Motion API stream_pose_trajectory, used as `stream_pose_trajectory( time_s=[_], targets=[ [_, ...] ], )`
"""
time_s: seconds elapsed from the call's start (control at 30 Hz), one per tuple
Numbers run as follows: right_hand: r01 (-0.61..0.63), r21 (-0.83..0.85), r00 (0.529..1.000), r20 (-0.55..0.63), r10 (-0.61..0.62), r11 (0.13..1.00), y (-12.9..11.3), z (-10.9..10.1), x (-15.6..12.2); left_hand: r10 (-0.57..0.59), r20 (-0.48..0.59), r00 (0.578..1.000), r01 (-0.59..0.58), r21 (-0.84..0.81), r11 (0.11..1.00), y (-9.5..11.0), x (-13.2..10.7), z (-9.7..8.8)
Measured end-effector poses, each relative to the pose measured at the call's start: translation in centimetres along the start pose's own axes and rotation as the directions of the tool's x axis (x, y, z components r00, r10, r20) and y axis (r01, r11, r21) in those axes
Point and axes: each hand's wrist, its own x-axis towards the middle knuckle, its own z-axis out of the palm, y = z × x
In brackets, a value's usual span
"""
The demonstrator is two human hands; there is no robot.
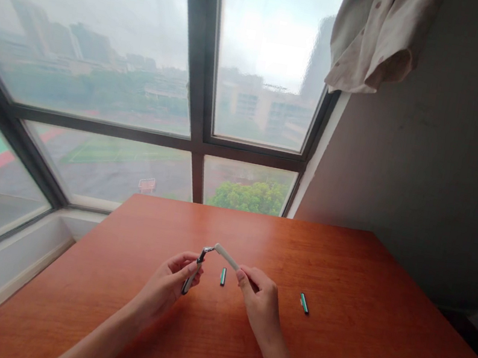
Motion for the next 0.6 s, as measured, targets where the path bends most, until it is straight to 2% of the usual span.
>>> stream_pose_trajectory(
  time_s=[0.17,0.33,0.6],
  targets=[
    [0.006,0.008,1.000,-0.008,-0.006,1.000,0.03,0.00,0.00,-0.017,-0.041,0.999,0.017,-0.003,1.000,0.18,-0.07,0.21],
    [0.017,-0.003,1.000,0.000,-0.017,1.000,0.01,0.04,0.00,-0.030,-0.016,0.999,0.030,0.001,1.000,0.31,-0.16,0.34],
    [0.010,-0.012,1.000,-0.025,-0.010,1.000,0.14,-0.02,0.01,-0.025,-0.037,0.999,0.025,-0.005,1.000,0.37,-0.20,0.36]
  ],
)
